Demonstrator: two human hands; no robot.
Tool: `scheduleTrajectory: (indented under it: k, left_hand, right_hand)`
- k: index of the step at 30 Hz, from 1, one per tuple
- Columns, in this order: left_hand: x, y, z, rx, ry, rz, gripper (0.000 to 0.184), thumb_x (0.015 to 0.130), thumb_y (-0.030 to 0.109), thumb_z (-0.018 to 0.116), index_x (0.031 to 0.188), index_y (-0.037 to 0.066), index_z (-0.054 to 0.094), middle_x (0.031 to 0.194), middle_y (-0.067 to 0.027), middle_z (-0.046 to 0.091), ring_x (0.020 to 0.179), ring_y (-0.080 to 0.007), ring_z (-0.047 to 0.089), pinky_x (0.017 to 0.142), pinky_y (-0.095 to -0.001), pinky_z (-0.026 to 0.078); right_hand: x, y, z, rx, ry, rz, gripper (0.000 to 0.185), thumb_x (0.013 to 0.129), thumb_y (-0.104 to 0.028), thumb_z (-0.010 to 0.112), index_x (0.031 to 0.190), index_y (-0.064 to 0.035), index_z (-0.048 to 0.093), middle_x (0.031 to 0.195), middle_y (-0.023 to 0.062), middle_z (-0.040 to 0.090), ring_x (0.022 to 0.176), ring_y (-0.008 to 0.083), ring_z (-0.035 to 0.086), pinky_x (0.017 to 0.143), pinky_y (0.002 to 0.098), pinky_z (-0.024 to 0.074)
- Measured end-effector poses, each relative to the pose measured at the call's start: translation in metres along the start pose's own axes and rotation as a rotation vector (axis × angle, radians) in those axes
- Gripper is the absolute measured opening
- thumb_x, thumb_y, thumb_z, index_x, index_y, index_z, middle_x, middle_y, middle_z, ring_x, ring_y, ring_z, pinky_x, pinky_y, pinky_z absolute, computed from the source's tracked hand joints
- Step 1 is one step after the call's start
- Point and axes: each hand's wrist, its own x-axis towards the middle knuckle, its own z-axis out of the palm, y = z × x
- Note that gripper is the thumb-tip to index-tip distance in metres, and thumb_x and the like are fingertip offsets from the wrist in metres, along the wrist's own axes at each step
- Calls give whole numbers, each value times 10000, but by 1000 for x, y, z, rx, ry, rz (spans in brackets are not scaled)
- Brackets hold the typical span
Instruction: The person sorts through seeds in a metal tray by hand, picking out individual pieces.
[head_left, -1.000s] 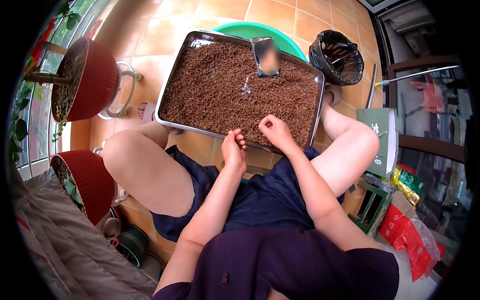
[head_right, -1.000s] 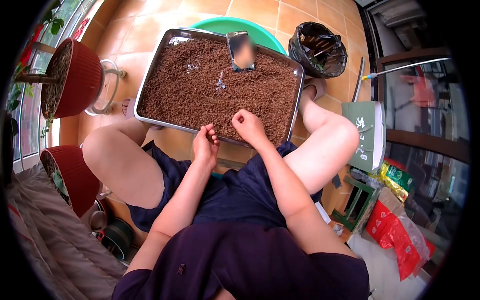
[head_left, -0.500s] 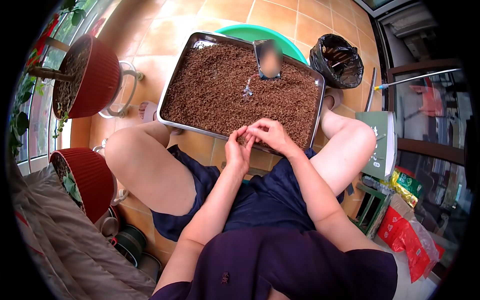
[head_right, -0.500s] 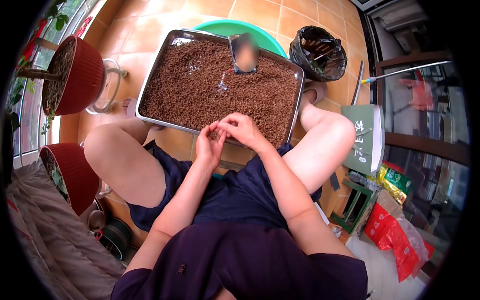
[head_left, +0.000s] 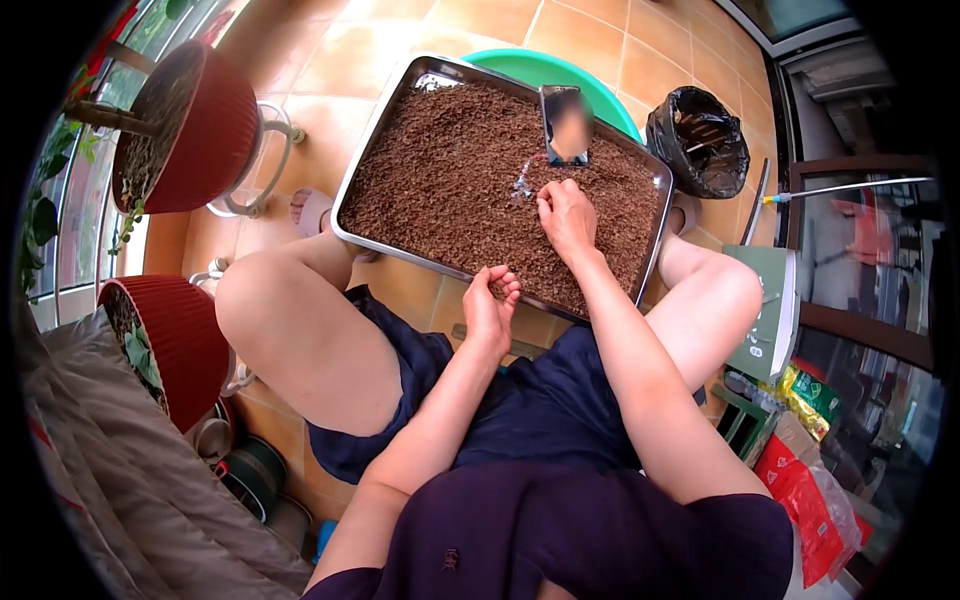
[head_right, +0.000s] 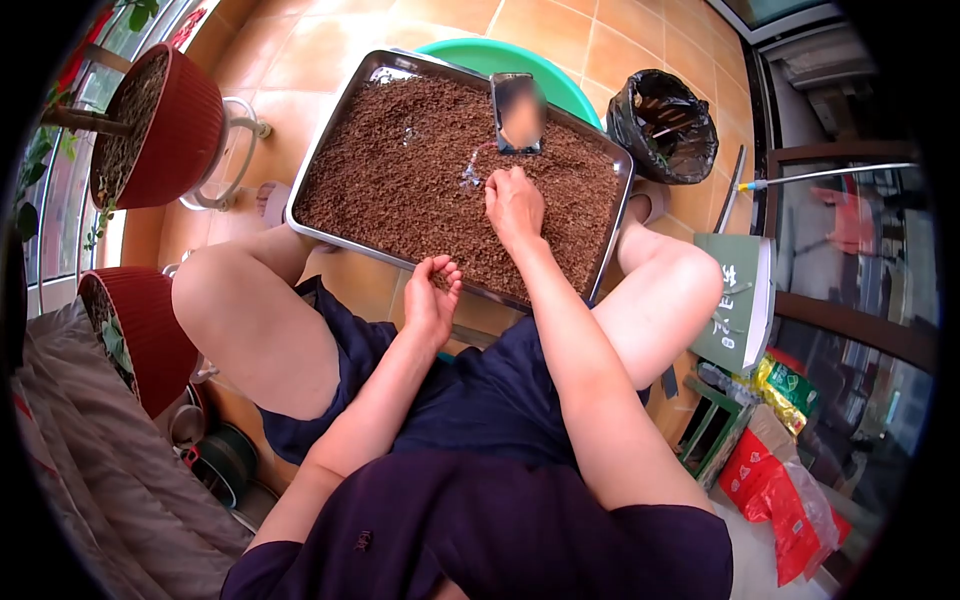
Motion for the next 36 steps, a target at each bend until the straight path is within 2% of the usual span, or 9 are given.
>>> scheduleTrajectory:
  k: [2, 3, 7, 10, 13, 19, 25, 32, 36]
  left_hand:
    - [0, -1, 2, 3, -3, -2, 271, 1032, 265, 438, 1046, 27, 565, 909, -66, 595, 794, -165, 587, 729, -278, 502]
    - [0, -2, 4, 7, -9, -2, 270, 1032, 265, 438, 1047, 26, 564, 907, -65, 595, 794, -164, 587, 726, -277, 502]
    - [-3, -4, 5, 32, -18, -13, 266, 1030, 258, 438, 1051, 24, 563, 900, -64, 595, 791, -161, 588, 718, -275, 498]
    - [-3, -3, 4, 41, -8, -20, 263, 1029, 250, 435, 1053, 21, 562, 896, -63, 594, 787, -159, 588, 715, -273, 497]
    - [-3, -1, 3, 28, 0, -13, 263, 1030, 245, 430, 1052, 18, 561, 892, -64, 591, 782, -158, 587, 709, -271, 496]
    - [-3, -1, 4, 25, 6, -12, 265, 1030, 244, 432, 1046, 14, 562, 886, -65, 588, 770, -156, 583, 698, -267, 494]
    - [-5, -1, 5, 28, 2, -12, 265, 1030, 247, 439, 1044, 14, 564, 881, -63, 587, 767, -153, 581, 694, -267, 493]
    - [-6, 2, 6, 38, 8, -11, 258, 1024, 245, 446, 1039, 20, 571, 880, -59, 590, 769, -150, 582, 692, -264, 491]
    - [0, 3, 5, 13, 13, 8, 253, 1016, 241, 452, 1029, 23, 580, 874, -55, 596, 771, -146, 581, 695, -269, 486]
  right_hand:
    - [-3, 2, -7, 52, -41, 97, 83, 850, -179, 698, 896, -120, 663, 894, 82, 623, 827, 268, 658, 724, 405, 528]
    - [-5, 5, -9, 104, -52, 144, 102, 855, -182, 694, 896, -95, 659, 874, 88, 645, 780, 247, 665, 707, 379, 534]
    - [-10, 19, -8, 279, -43, 151, 146, 873, -191, 696, 896, -56, 647, 835, 105, 677, 710, 202, 662, 671, 334, 532]
    - [-13, 19, -11, 273, -92, 118, 150, 878, -192, 690, 907, -53, 644, 833, 106, 674, 719, 207, 665, 676, 344, 529]
    - [-14, 12, -12, 273, -115, 125, 144, 897, -180, 660, 912, -48, 605, 888, 146, 668, 848, 333, 659, 752, 420, 517]
    - [-18, 6, -13, 150, -32, 28, 124, 895, -177, 652, 899, -65, 600, 883, 131, 646, 842, 327, 647, 747, 433, 510]
    - [-14, -10, -14, 157, -115, 25, 115, 873, -167, 670, 866, -70, 610, 850, 129, 628, 820, 317, 644, 737, 432, 517]
    - [-12, -11, 10, -71, -130, -52, 108, 851, -148, 683, 851, -54, 632, 857, 145, 637, 820, 341, 655, 742, 453, 533]
    - [-14, -8, -7, 228, -184, 199, 119, 829, -166, 720, 863, -55, 693, 848, 149, 680, 793, 332, 668, 723, 410, 536]
